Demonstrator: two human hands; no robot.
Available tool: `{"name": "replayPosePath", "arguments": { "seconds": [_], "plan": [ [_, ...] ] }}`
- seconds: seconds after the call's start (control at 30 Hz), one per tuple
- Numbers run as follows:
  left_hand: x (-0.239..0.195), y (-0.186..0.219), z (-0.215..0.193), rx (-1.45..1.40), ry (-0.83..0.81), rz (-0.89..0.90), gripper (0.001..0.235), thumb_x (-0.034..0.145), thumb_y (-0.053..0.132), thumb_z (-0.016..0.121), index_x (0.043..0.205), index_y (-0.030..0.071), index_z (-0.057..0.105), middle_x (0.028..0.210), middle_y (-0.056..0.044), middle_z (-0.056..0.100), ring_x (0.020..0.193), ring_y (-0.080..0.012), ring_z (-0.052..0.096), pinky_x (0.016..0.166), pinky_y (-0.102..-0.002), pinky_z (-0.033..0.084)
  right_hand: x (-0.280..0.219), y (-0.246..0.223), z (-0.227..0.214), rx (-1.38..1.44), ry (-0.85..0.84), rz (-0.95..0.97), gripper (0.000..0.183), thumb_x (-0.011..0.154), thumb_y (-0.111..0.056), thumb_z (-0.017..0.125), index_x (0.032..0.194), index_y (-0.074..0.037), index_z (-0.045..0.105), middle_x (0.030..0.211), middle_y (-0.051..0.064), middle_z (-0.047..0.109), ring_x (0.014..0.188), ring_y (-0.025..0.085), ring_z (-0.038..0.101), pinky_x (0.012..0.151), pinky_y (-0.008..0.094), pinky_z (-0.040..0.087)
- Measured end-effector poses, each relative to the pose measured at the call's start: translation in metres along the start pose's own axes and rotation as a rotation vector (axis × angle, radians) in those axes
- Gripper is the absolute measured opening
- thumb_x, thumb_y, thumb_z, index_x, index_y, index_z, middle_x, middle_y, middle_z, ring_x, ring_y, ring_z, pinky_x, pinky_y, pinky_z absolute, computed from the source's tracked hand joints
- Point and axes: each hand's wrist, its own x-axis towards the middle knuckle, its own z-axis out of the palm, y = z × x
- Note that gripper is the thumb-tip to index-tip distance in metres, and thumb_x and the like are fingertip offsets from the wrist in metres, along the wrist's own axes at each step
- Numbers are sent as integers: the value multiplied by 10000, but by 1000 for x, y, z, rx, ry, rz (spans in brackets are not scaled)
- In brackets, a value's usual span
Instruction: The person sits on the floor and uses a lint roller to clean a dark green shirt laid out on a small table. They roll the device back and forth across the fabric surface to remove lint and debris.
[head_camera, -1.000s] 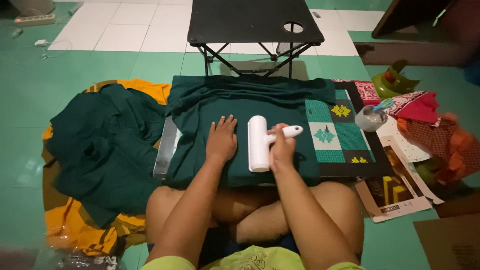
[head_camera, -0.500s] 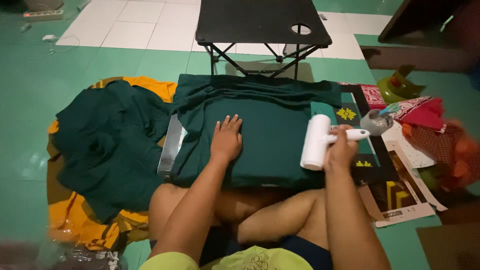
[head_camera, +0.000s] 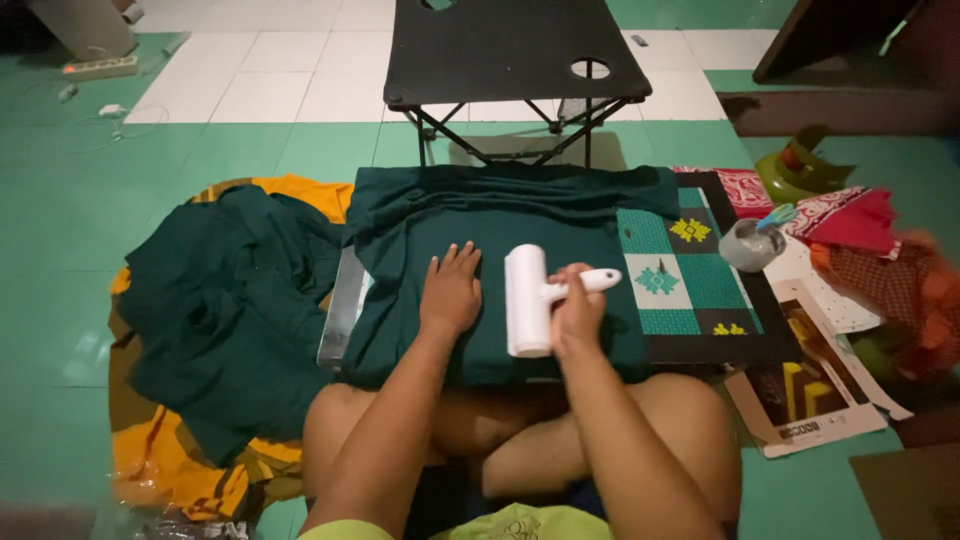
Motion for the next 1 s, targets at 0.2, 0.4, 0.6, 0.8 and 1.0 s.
{"name": "replayPosePath", "arguments": {
  "seconds": [0.2, 0.4, 0.6, 0.8, 1.0],
  "plan": [
    [-2, -3, 3, -46, 32, 19, 521, 1019, 170, 441, 1537, 145, 486, 1645, -69, 427, 1544, -297, 343, 1271, -546, 215, 25, -85, -44, -274, 88, -156, 213, 839, -63, 737, 976, -164, 609, 762, -12, 609, 691, 133, 645, 744, 283, 522],
    [0, -3, 4, -44, 23, 0, 531, 1005, 180, 415, 1529, 159, 497, 1653, -40, 420, 1552, -271, 330, 1280, -537, 208, 53, -103, -77, -305, 195, -242, 238, 797, -79, 737, 1005, -135, 637, 738, -13, 620, 686, 101, 670, 716, 260, 536],
    [3, -5, 10, -18, 64, 35, 504, 1011, 164, 493, 1512, 135, 536, 1625, -87, 461, 1522, -319, 385, 1243, -570, 258, 9, -48, -12, -245, 153, -59, 126, 888, -99, 684, 1013, -122, 680, 704, 31, 635, 625, 118, 600, 616, 243, 492],
    [5, -11, 21, 21, 160, 82, 514, 958, 157, 469, 1455, 118, 596, 1574, -82, 531, 1484, -319, 439, 1200, -582, 335, -22, -6, 19, -49, -11, -36, 66, 963, -75, 678, 977, -72, 614, 728, 47, 606, 720, 164, 658, 749, 282, 550],
    [2, -8, 13, -21, 110, 73, 541, 962, 169, 506, 1499, 122, 546, 1608, -95, 484, 1509, -333, 393, 1221, -593, 266, 33, -64, -52, -321, -5, -159, 117, 889, -86, 690, 934, -154, 605, 701, -4, 630, 695, 105, 657, 728, 240, 500]
  ]
}}
